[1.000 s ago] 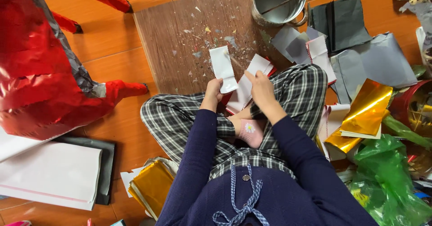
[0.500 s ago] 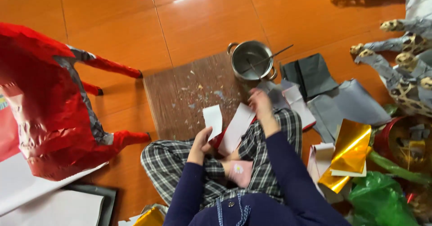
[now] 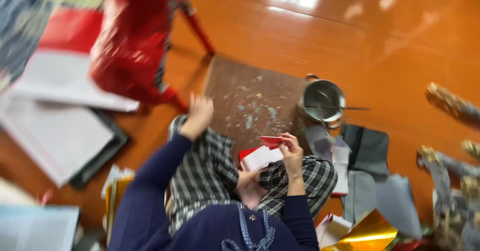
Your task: Decorating a paper-mache structure by cutting and applying paper strips
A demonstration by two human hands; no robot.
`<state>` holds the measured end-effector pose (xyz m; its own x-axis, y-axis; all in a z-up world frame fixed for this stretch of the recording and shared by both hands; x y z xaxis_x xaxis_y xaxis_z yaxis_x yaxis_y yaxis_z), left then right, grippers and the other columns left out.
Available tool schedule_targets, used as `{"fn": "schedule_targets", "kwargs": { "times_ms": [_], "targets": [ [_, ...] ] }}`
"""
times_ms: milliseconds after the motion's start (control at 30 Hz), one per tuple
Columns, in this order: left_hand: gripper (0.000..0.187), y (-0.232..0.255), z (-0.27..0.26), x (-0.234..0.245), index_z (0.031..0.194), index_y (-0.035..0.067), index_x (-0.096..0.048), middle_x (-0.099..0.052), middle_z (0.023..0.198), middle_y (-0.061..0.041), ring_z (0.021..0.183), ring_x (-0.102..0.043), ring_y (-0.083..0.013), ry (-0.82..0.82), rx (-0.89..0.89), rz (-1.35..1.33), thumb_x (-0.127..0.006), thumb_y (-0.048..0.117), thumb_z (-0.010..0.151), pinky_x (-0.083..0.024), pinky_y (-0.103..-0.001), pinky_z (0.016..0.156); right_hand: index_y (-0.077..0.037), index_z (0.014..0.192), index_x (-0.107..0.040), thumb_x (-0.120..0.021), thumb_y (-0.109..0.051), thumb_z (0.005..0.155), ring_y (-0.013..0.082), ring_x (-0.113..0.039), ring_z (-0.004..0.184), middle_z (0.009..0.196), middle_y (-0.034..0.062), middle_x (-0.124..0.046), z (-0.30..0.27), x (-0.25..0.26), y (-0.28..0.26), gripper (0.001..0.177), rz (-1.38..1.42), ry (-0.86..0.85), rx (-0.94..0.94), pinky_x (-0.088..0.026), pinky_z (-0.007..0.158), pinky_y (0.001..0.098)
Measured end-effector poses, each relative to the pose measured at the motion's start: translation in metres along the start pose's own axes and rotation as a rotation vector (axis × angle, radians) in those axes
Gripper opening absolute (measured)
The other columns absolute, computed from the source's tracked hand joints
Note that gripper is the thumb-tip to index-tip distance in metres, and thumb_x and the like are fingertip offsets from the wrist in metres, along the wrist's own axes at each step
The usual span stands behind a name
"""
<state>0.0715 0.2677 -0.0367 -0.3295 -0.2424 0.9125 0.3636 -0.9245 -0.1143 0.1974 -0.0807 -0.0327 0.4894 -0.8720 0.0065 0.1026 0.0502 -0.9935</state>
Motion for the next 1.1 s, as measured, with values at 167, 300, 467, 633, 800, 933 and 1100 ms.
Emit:
{"fn": "schedule_targets", "kwargs": {
  "times_ms": [167,300,467,633,800,933,1100],
  "targets": [
    [0.041,-0.076,0.001,-0.067,0.135,0.0,-0.054,-0.047,0.141,-0.026,0.136,-0.033,-0.0468,-0.895,0.097,0.676,-0.043,0.023,0.103,-0.004,-0.075,0.11,-0.008,0.1,-0.067,-0.072,0.002,0.084,0.0129,-0.063,0.094,0.106,0.0029,-0.065,-0.011,0.002,0.041,0.019,0.001,0.029,-0.137,-0.052,0.088,0.0301],
    [0.037,-0.096,-0.012,-0.069,0.122,-0.001,-0.06,-0.055,0.127,-0.027,0.123,-0.043,-0.0481,-0.923,0.044,0.835,-0.06,0.013,0.089,-0.019,-0.077,0.101,-0.013,0.102,-0.068,-0.072,-0.001,0.085,0.009,-0.062,0.084,0.091,-0.001,-0.067,-0.015,-0.001,0.056,0.021,-0.097,0.011,-0.195,-0.053,0.084,0.027],
    [0.038,-0.116,-0.037,-0.076,0.109,-0.002,-0.067,-0.063,0.111,-0.029,0.108,-0.054,-0.0498,-0.924,-0.08,1.003,-0.079,0.002,0.073,-0.035,-0.079,0.09,-0.012,0.099,-0.069,-0.074,-0.007,0.088,0.0061,-0.058,0.08,0.084,-0.0016,-0.065,-0.02,-0.015,0.041,0.014,-0.162,-0.065,-0.21,-0.049,0.081,0.025],
    [0.026,-0.158,-0.085,-0.081,0.104,0.009,-0.07,-0.071,0.095,-0.004,0.101,-0.06,-0.0274,-1.111,-0.159,1.624,-0.068,0.008,0.078,-0.044,-0.054,0.092,-0.008,0.094,-0.062,-0.066,-0.008,0.093,0.0078,-0.057,0.085,0.091,0.001,-0.065,-0.025,-0.021,0.033,0.005,-0.099,-0.038,-0.318,-0.05,0.077,0.0241],
    [0.041,-0.13,-0.131,-0.077,0.11,0.006,-0.07,-0.066,0.111,-0.018,0.106,-0.057,-0.0396,-1.023,-0.099,0.958,-0.085,0.009,0.071,-0.043,-0.071,0.083,-0.011,0.099,-0.068,-0.075,-0.009,0.089,0.0067,-0.058,0.08,0.085,-0.0004,-0.065,-0.025,-0.022,0.026,0.012,-0.103,-0.029,-0.235,-0.047,0.081,0.0249],
    [0.061,-0.132,-0.214,-0.113,0.127,0.013,-0.056,-0.056,0.117,-0.008,0.107,-0.052,-0.0335,-1.616,-0.444,1.534,-0.081,0.005,0.073,-0.04,-0.064,0.082,-0.011,0.097,-0.067,-0.074,-0.009,0.088,0.0057,-0.055,0.082,0.085,-0.0024,-0.062,-0.024,-0.025,0.024,0.012,-0.066,-0.041,-0.201,-0.046,0.081,0.0228],
    [0.037,-0.111,-0.264,-0.077,0.136,0.021,-0.047,-0.05,0.136,-0.001,0.12,-0.047,-0.0274,-1.769,-0.58,1.528,-0.055,0.023,0.1,-0.036,-0.061,0.093,-0.008,0.099,-0.069,-0.074,-0.007,0.088,0.0081,-0.059,0.079,0.081,0.001,-0.064,-0.017,-0.051,-0.012,0.012,-0.078,-0.16,-0.179,-0.05,0.079,0.0264]
  ]
}}
Point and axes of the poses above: each hand's wrist, its own z-axis towards the middle knuckle, its own x-axis out of the back of the hand, y = z × x, the point moved 9 cm from there along z, towards the middle knuckle
